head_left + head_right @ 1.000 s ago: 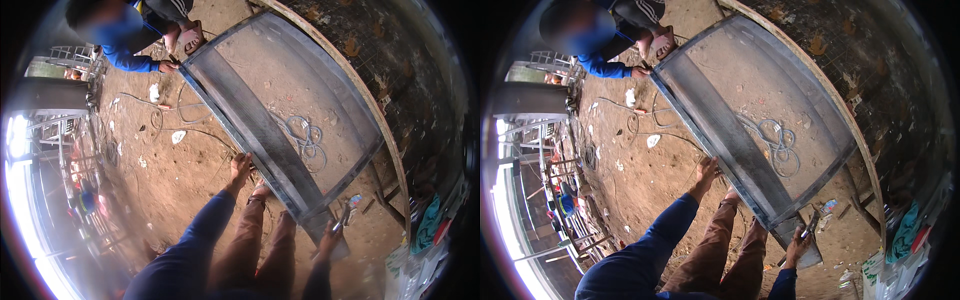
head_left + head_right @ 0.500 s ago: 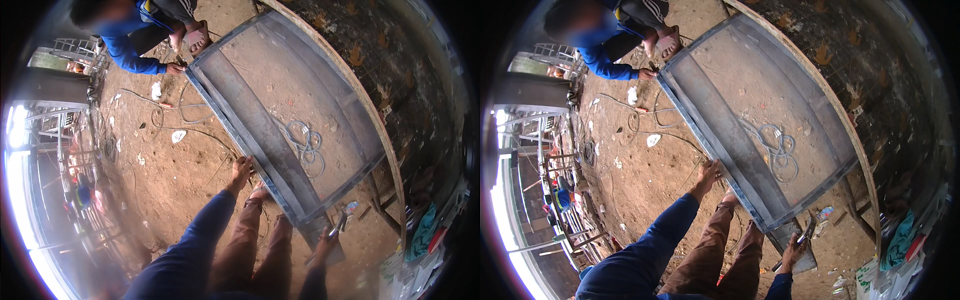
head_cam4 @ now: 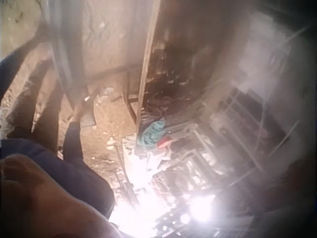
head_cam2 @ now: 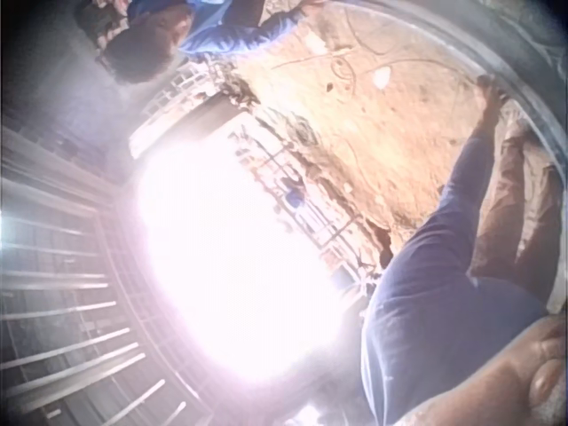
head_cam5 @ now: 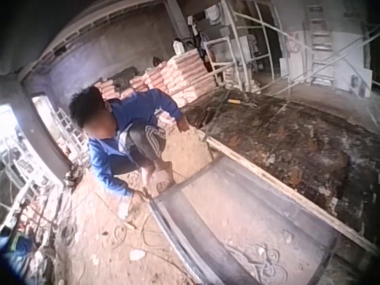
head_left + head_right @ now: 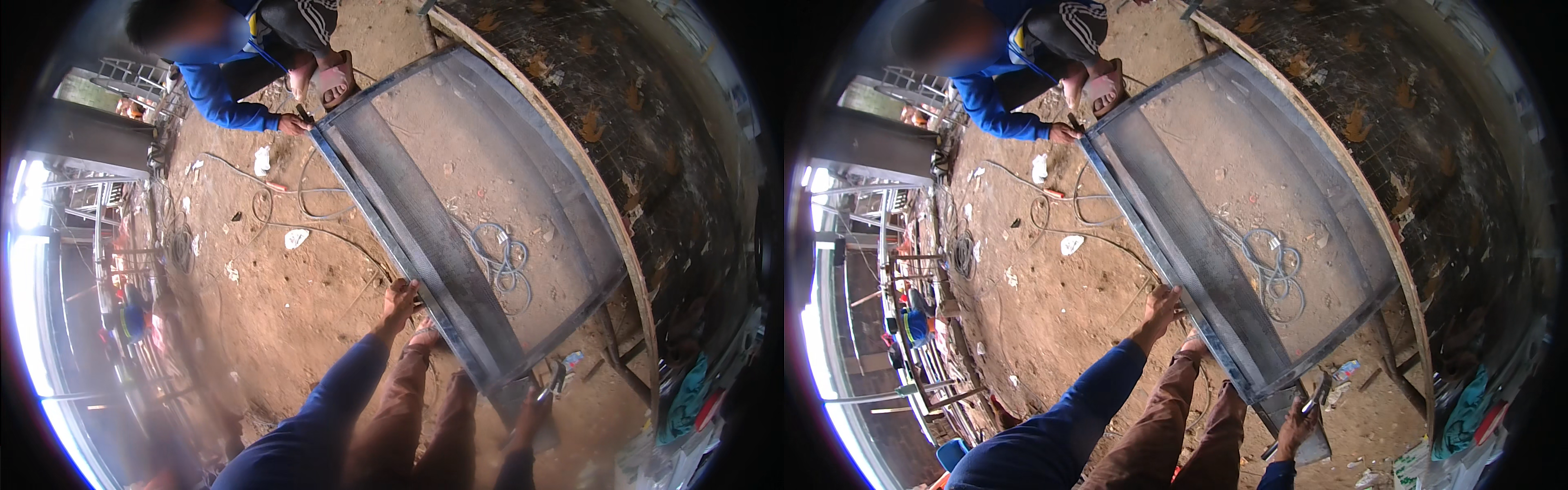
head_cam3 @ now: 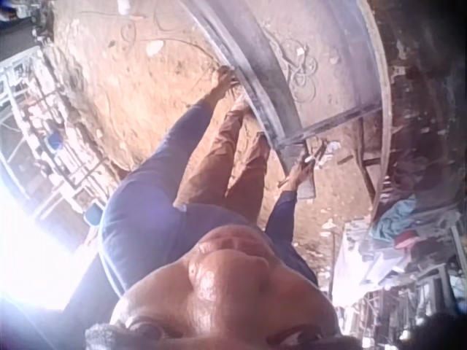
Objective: The person uses a hammer to drive nails into a metal frame, securing a wire mesh screen. Another person assists by holding the frame steady. The worker repeatedly positions nails and strikes them to attach the mesh to the frame.
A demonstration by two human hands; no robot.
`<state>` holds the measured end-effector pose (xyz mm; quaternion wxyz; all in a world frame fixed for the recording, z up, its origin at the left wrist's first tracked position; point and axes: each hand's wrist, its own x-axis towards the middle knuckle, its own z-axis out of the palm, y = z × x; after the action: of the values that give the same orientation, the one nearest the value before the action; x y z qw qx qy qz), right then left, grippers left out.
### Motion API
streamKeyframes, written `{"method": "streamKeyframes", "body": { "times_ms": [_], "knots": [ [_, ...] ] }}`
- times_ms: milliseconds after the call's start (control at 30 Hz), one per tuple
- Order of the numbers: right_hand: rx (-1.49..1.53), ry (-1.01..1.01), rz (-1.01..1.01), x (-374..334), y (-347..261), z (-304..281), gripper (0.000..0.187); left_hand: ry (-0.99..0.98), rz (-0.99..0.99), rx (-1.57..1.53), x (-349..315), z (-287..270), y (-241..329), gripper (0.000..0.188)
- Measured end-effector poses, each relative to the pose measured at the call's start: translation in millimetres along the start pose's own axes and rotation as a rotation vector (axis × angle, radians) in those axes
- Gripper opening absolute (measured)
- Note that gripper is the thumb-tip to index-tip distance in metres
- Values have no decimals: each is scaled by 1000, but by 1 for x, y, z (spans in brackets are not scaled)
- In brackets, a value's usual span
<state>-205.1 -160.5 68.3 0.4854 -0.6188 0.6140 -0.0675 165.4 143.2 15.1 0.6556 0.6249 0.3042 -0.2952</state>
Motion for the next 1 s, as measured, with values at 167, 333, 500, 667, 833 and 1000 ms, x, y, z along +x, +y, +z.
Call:
{"method": "streamKeyframes", "body": {
  "times_ms": [167,333,500,667,833,1000],
  "knots": [
    [8,-56,43,3,8,5,51,20,-6,-16,22,-13,-27,51],
    [86,-64,14,-5,3,12,42,-25,-6,-9,24,-17,-24,56],
    [160,-2,-9,-13,-10,22,31,-38,-6,27,8,-10,-2,62],
    [78,-14,1,-16,-20,31,48,-18,27,76,11,-21,-7,65],
    [44,-15,27,-12,-19,32,57,-38,2,41,11,-22,-3,62],
    [84,-59,5,-5,-1,24,36,-38,-21,8,22,-11,-3,48]
  ]
}}
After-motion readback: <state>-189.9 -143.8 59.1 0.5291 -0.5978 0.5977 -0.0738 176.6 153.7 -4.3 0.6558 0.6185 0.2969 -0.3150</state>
